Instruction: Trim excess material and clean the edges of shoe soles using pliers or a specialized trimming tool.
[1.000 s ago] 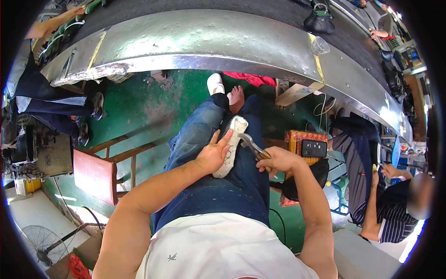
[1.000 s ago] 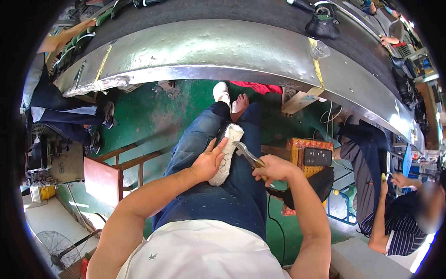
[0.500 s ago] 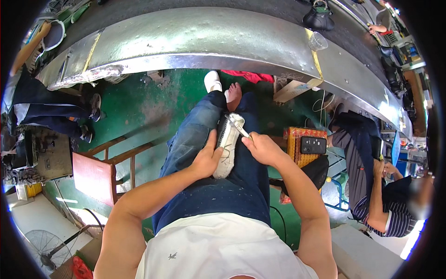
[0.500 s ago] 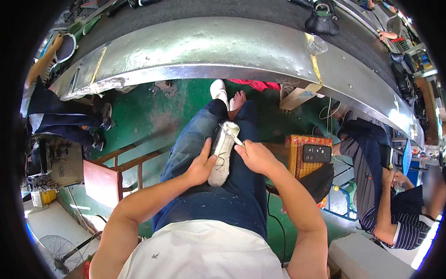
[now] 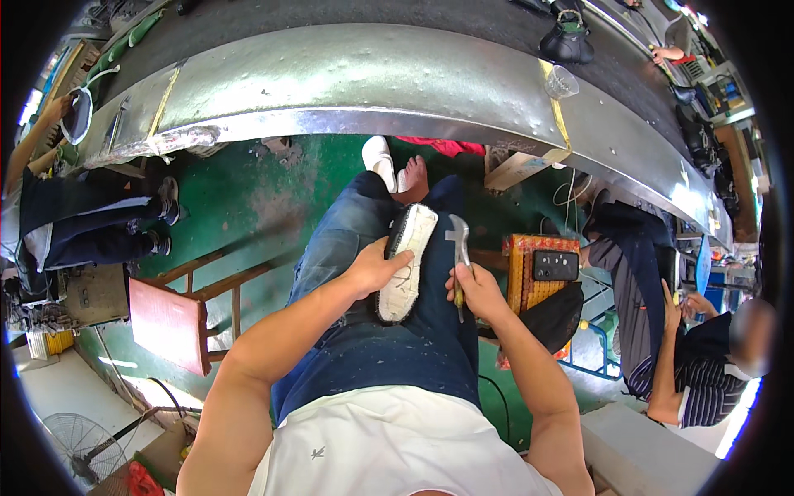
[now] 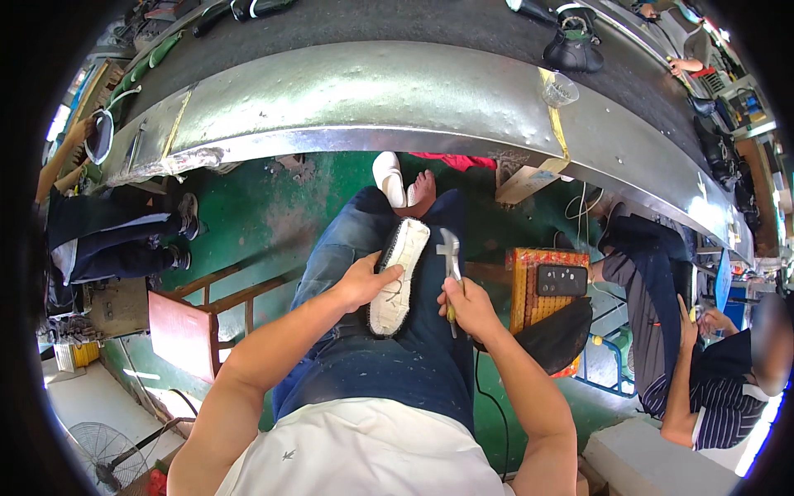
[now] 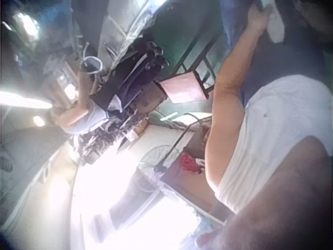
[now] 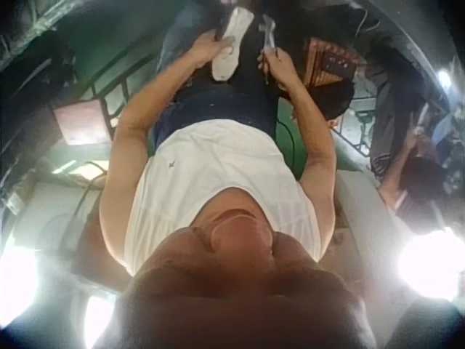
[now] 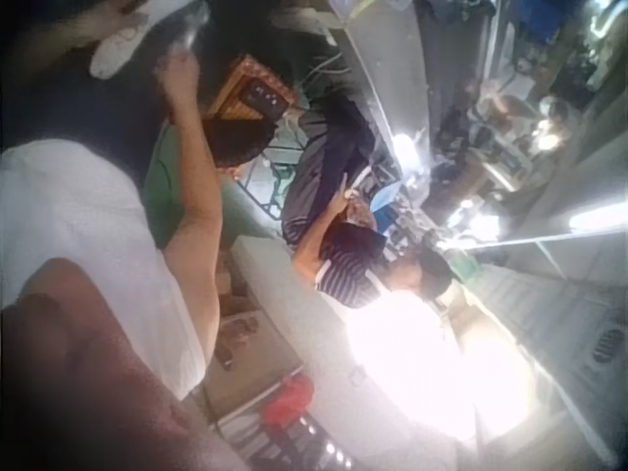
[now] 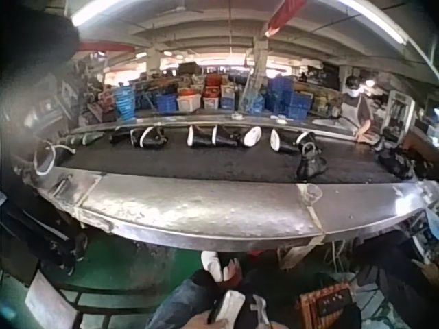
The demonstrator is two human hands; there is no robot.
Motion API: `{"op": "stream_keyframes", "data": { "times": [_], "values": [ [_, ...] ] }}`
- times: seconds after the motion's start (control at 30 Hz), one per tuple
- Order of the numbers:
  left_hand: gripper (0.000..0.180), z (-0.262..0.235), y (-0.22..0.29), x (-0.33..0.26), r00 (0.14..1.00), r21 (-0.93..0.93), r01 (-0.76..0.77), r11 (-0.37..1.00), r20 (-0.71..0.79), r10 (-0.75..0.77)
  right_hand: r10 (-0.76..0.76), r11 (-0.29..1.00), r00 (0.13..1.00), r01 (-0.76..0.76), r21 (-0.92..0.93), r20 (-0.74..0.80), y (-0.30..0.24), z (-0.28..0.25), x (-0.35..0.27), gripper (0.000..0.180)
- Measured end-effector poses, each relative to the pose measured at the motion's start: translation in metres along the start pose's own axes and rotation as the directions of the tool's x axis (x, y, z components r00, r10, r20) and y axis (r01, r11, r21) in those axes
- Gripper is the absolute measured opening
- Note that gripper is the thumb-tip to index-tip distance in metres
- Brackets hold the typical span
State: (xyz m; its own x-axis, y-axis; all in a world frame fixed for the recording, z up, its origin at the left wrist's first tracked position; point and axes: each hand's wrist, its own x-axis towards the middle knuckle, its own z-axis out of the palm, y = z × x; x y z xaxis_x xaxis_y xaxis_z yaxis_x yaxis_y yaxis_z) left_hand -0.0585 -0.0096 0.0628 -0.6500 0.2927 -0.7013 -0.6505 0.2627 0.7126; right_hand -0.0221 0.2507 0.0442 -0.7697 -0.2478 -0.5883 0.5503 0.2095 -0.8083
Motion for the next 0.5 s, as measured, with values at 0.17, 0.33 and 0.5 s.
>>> {"op": "stream_keyframes", "data": {
  "times": [0.17,0.33,0.5],
  "values": [
    [0.093,-0.002,0.001,-0.032,0.893,0.236,-0.447,0.863,0.068,0.444,0.106,0.919,0.991,-0.068,0.387,-0.077,-0.059,0.018,-0.001,0.049],
    [0.116,-0.002,-0.046,-0.008,0.810,0.140,-0.580,0.802,0.196,0.552,-0.190,0.981,0.972,0.194,0.011,-0.137,-0.055,0.045,0.004,0.041],
    [0.118,-0.011,-0.047,-0.021,0.890,0.302,-0.449,0.841,0.232,0.392,-0.252,0.966,0.950,0.260,0.017,-0.184,-0.030,0.065,0.014,0.040]
  ]
}}
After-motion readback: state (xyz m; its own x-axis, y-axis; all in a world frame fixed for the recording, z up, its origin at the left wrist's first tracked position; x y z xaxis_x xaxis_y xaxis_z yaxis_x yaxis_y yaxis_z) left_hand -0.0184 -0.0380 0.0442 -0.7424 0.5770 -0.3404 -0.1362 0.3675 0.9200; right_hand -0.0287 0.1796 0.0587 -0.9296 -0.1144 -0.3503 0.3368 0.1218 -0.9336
